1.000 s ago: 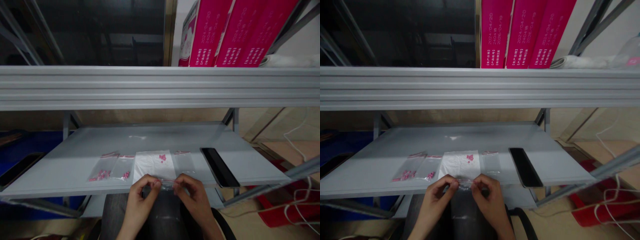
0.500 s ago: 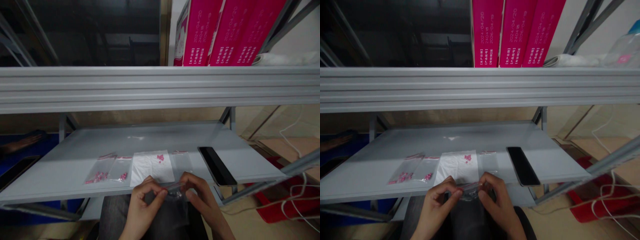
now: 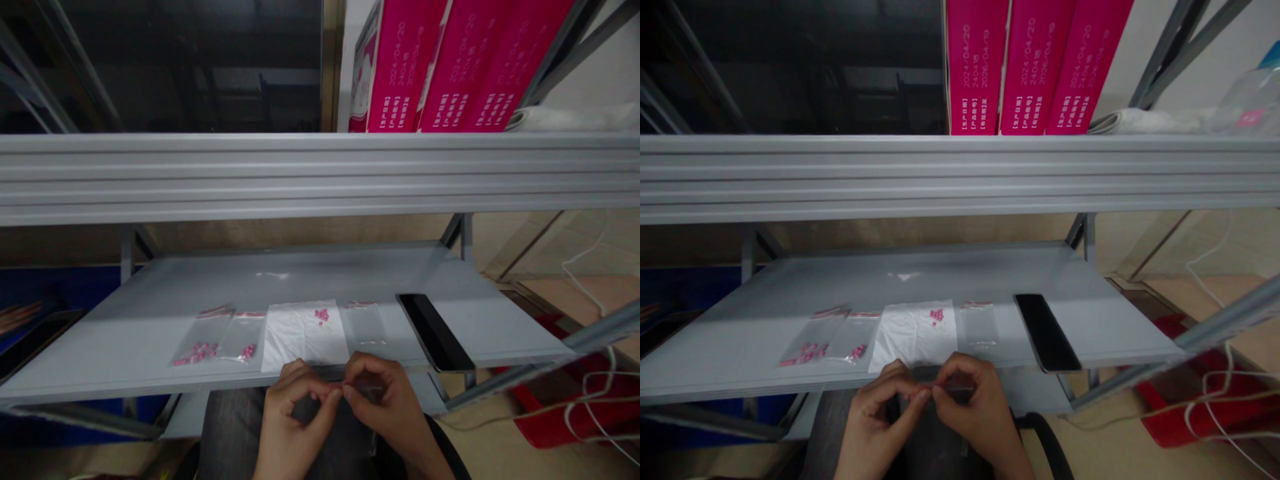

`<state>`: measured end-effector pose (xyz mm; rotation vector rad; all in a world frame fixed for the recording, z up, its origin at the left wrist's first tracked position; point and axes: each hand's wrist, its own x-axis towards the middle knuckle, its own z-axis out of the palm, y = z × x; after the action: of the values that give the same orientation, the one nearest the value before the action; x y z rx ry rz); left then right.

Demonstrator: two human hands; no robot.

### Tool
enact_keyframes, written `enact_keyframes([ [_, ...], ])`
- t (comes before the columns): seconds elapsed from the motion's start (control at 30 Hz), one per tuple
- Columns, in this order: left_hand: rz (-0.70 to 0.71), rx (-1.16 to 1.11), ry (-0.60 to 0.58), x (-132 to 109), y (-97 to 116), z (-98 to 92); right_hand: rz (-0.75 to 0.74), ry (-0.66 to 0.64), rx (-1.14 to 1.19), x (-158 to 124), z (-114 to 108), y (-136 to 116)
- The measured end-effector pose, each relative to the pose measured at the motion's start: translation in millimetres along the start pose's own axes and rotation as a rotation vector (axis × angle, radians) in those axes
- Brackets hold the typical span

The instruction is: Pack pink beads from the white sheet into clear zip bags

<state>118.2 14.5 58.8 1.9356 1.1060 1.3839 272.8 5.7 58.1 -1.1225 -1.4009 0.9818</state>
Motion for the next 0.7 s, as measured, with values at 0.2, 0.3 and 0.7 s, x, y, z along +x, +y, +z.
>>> enact_keyframes([
  [0.2, 0.026, 0.02, -0.011, 3, 0, -3.6, 0.077, -0.013, 0.063, -4, -7, 11],
  [0.3, 0.037, 0.021, -0.015, 4, 1, -4.7, 0.105, 0.017, 0.109, -5, -11, 15],
  [0.7, -0.014, -0.021, -0.012, 5, -2, 0.1, 0.107, 0.042, 0.032, -4, -21, 4],
])
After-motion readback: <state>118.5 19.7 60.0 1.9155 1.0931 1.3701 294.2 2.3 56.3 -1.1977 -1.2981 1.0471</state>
